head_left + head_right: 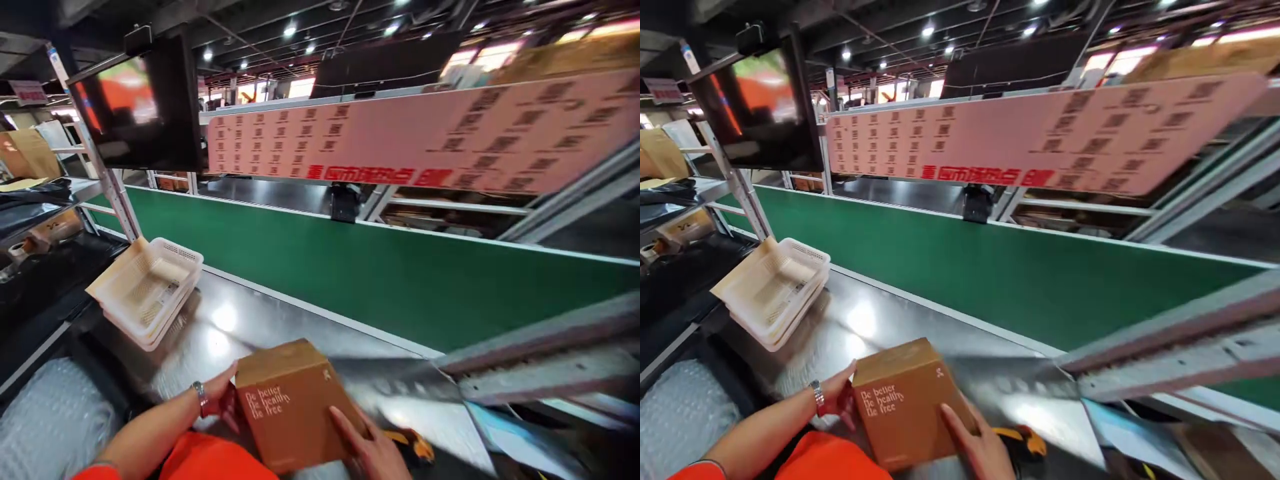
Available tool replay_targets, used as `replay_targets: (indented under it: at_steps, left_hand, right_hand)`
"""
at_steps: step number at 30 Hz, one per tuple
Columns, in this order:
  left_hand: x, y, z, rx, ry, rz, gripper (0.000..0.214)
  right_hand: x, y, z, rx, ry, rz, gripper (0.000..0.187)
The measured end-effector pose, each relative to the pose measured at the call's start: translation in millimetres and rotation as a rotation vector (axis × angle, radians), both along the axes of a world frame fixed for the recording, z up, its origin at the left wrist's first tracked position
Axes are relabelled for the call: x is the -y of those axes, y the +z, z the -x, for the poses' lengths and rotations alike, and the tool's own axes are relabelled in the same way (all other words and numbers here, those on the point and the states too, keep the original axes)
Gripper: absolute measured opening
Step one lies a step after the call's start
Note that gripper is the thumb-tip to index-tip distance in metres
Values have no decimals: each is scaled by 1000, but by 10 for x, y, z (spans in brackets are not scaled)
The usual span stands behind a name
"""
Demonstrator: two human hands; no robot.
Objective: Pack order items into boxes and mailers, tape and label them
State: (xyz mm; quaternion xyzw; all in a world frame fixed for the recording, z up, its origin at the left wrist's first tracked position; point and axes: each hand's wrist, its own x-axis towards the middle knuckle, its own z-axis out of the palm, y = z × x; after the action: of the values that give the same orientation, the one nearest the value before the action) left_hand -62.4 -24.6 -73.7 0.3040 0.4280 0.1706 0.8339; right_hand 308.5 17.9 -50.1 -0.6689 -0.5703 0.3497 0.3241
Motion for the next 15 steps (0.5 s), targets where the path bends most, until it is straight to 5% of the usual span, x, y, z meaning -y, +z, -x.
replay_targets:
  at_steps: [3,6,8,11,15]
  left_hand:
    - [139,69,42,-75,-162,-18,99]
    - [96,447,382,-251,-85,-241,82]
    - [-28,786,802,-358,63,-404,69]
    - [-313,1246,1620,-559,336,-531,55]
    - [-734,1509,2633,-904,585,-508,29]
  right_hand:
    - [-353,87,34,90,5,-31,89]
    - [-465,-110,359,242,-7,-195,119]
    - [-371,-339,699,332,15,-294,125]
    - [-71,-648,1229,480,47,-313,108]
    - [220,-801,1583,675,158,-316,96]
